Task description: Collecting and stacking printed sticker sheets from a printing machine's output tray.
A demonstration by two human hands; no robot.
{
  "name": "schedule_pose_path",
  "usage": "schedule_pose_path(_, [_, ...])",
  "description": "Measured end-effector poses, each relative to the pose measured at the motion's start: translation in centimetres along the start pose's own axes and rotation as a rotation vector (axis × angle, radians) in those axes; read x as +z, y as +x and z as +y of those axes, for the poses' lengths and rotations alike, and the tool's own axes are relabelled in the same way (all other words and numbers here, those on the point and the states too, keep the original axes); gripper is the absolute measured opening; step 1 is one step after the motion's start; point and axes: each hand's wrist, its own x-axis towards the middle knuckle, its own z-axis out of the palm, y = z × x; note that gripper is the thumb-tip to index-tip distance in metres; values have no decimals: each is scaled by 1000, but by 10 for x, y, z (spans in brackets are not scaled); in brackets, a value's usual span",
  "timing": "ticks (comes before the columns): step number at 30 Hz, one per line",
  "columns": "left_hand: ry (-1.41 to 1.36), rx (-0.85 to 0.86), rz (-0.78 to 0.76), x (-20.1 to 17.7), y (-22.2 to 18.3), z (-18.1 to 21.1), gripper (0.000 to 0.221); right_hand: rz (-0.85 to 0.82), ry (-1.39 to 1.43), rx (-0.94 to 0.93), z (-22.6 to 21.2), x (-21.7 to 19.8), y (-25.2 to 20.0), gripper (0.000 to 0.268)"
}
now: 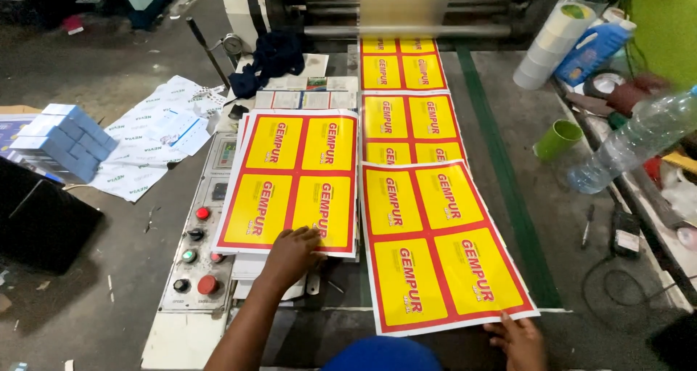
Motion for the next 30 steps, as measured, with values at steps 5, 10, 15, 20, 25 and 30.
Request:
schedule_pose_path(5, [65, 46, -151, -25, 5, 11, 19, 8, -7, 11, 33, -25, 37, 31])
schedule_pose_path(10, [108, 100, 63, -41, 2, 10, 4, -21, -63, 44, 26, -26, 25, 31])
schedule_pose_path(15, [-61, 81, 513, -82, -9, 38, 10, -2, -106, 52, 38, -25, 26, 31])
schedule_pose_path(20, [-90, 80, 534, -77, -24, 62, 9, -81, -17, 57, 51, -22, 42, 33])
schedule_pose_path(25, [-88, -46, 323, -26, -27, 57, 13, -76, -70, 94, 25, 1, 13, 35])
schedule_pose_path(30, [-159, -67, 375, -19, -28, 70, 15, -230, 60, -90, 35, 16, 36, 34])
